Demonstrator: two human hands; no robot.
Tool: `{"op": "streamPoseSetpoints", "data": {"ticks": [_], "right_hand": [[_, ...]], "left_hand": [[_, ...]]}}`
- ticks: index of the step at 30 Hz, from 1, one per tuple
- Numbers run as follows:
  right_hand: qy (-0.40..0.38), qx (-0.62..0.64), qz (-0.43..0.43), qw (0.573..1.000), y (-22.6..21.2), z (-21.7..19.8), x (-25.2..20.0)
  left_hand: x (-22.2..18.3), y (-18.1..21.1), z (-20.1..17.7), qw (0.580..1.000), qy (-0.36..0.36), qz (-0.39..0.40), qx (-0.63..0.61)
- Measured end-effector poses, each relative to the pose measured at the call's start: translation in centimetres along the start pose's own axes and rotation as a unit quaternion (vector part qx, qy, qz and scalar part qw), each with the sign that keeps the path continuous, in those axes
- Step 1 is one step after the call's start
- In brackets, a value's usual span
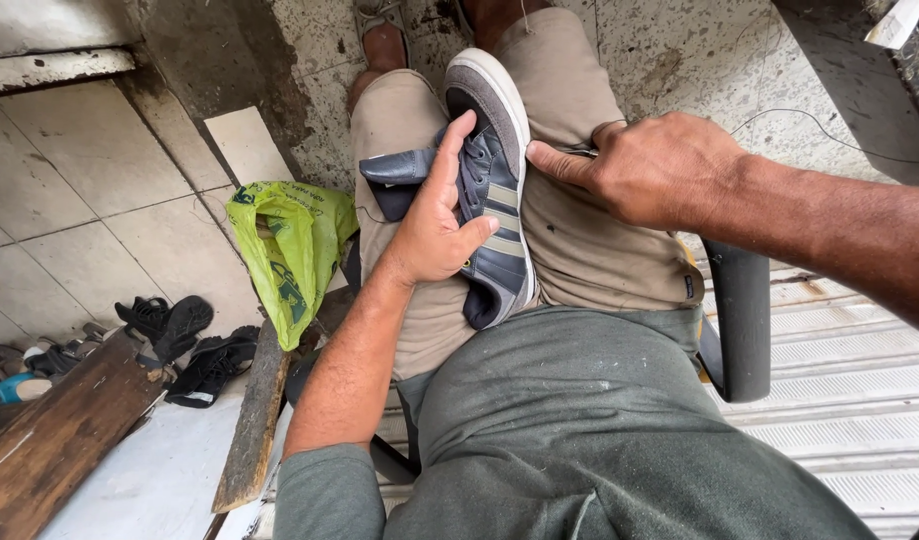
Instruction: Repairing a sneaker by hand-stitching the sole and upper using a specialized tool.
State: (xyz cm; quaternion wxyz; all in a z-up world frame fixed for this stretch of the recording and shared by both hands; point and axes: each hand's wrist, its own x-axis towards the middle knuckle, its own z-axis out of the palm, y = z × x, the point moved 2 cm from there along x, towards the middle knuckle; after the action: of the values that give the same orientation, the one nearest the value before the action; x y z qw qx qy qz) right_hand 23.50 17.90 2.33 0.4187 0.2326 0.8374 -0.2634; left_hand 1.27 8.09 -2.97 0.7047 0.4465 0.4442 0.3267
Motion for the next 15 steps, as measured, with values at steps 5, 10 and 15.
{"op": "streamPoseSetpoints", "data": {"ticks": [5,10,15], "right_hand": [[0.022,-0.007,0.001,1.0,0.1,0.7,0.3],[0.015,0.004,0.011,1.0,-0.4,0.7,0.1],[0.141,0.09,-0.006,0.986,0.3,0.7,-0.9]], "left_hand": [[0.0,-0.1,0.0,1.0,0.005,-0.006,-0.013],[-0.1,-1.0,0.0,1.0,0.008,-0.003,-0.027],[0.2,-2.7,-0.8,0.998,0.016,0.062,-0.005]]}}
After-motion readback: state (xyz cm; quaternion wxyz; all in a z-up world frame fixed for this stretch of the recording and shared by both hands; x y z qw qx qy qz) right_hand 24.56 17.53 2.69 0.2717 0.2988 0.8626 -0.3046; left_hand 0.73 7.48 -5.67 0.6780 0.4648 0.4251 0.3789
